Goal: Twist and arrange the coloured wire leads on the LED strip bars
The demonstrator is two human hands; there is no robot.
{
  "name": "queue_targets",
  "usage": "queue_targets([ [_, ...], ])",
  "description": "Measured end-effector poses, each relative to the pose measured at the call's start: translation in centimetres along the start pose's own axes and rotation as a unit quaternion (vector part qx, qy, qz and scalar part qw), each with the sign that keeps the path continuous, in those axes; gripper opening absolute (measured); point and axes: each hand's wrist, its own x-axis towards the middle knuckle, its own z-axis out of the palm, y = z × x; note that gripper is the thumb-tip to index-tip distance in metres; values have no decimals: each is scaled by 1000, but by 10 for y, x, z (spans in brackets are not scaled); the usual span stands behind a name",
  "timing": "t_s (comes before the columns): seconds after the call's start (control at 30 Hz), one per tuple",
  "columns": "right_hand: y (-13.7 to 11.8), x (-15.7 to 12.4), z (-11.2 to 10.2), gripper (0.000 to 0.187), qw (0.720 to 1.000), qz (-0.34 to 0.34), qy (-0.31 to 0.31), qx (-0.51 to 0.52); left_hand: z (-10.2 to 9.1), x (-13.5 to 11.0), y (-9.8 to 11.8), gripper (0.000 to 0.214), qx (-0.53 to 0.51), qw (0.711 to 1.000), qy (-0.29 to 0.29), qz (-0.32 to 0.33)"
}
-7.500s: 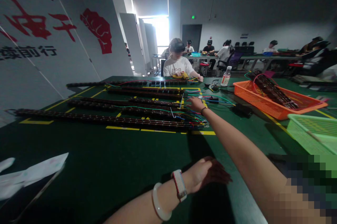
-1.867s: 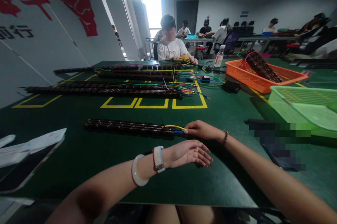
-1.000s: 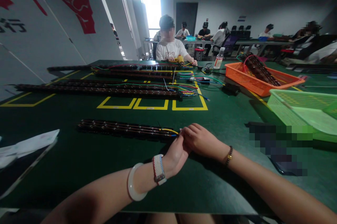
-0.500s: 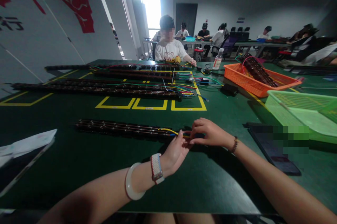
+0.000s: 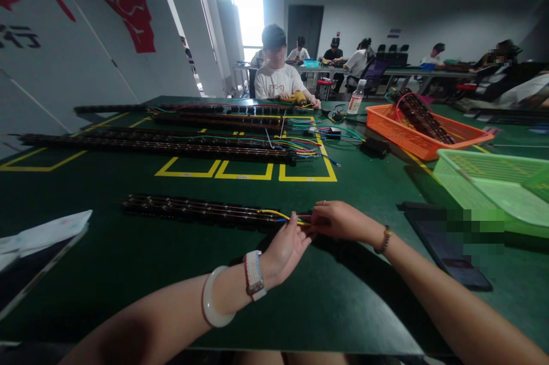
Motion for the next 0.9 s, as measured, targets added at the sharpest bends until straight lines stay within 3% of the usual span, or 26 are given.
queue_targets([
  [0.17,9,-1,-5,20,990,56,31,129,1,-1,1,39,9,1000,-14,5],
  [0.43,27,8,27,23,955,138,220,146,-1,2,-2,28,-1,999,-16,41],
  [0.9,37,24,38,24,961,135,241,-5,0,2,0,29,-8,999,-26,31],
])
